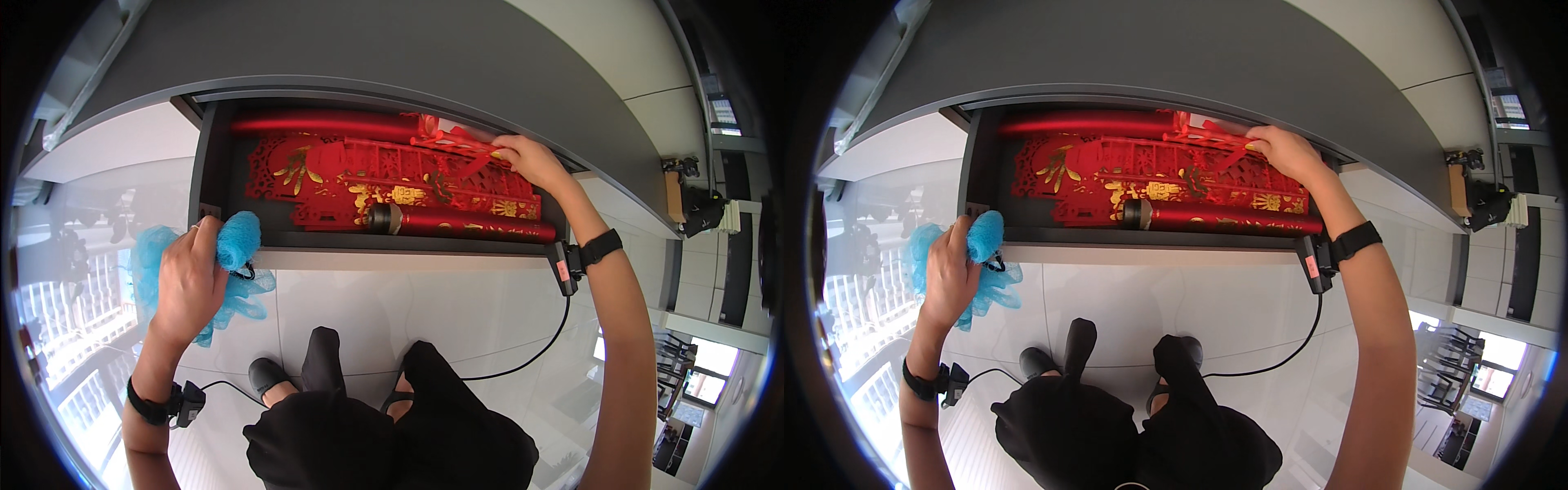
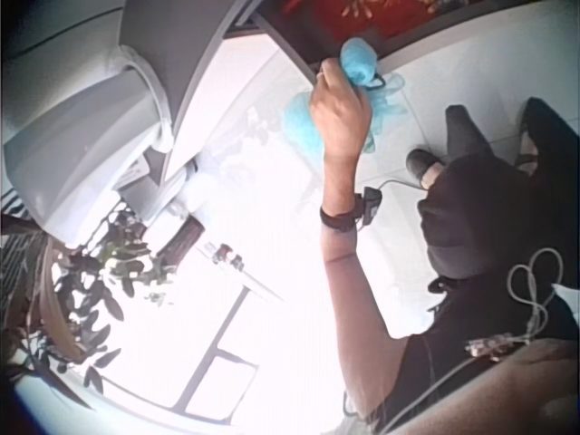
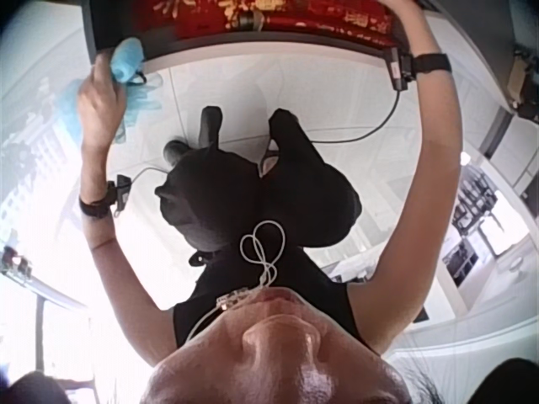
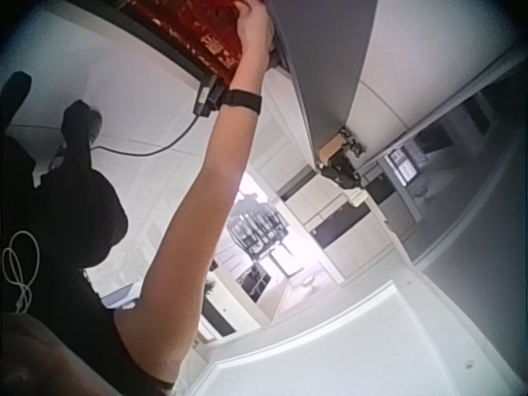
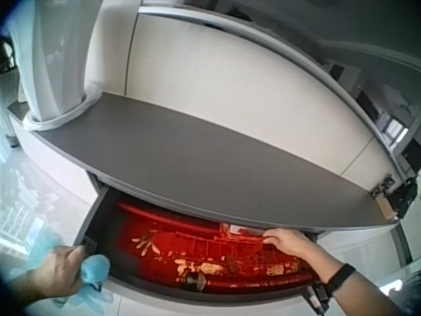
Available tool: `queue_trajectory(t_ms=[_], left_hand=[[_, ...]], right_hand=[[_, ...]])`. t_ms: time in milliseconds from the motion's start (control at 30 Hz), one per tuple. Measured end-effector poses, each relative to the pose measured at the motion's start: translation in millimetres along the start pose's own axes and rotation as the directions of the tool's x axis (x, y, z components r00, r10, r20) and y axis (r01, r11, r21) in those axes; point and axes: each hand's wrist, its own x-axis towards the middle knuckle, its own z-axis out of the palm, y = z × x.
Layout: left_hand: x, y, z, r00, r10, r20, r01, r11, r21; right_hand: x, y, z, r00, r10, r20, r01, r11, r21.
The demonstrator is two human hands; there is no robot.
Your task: The person takes a bundle of blue mesh netting and loops a rubber band around it, threading an elastic loop through to assemble a bath loofah sponge.
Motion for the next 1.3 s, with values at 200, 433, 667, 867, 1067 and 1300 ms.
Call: queue_trajectory(t_ms=[200, 433, 667, 867, 1067, 1300], left_hand=[[1, 1, -1, 1.0, 0.023, -0.012, -0.023, 1.0, -0.004], [1, -2, 0, 0.999, 0.032, -0.01, -0.032, 0.999, -0.004], [2, -2, -1, 0.999, 0.046, -0.012, -0.047, 0.998, -0.045], [1, -4, 0, 0.999, 0.05, -0.007, -0.05, 0.997, -0.064], [4, -6, -3, 0.997, 0.07, -0.02, -0.072, 0.994, -0.083], [4, -9, -5, 0.994, 0.105, 0.005, -0.104, 0.989, -0.109]], right_hand=[[-3, 0, 1, 0.998, -0.021, -0.057, 0.024, 0.999, 0.046], [-2, -20, 9, 0.989, -0.141, 0.045, 0.143, 0.988, -0.053], [1, -77, 5, 0.924, -0.294, 0.245, 0.311, 0.95, -0.032], [30, -126, 14, 0.805, -0.476, 0.353, 0.473, 0.875, 0.102], [50, -174, 37, 0.636, -0.549, 0.543, 0.53, 0.822, 0.21], [56, -209, 69, 0.605, -0.413, 0.68, 0.676, 0.718, -0.165]])
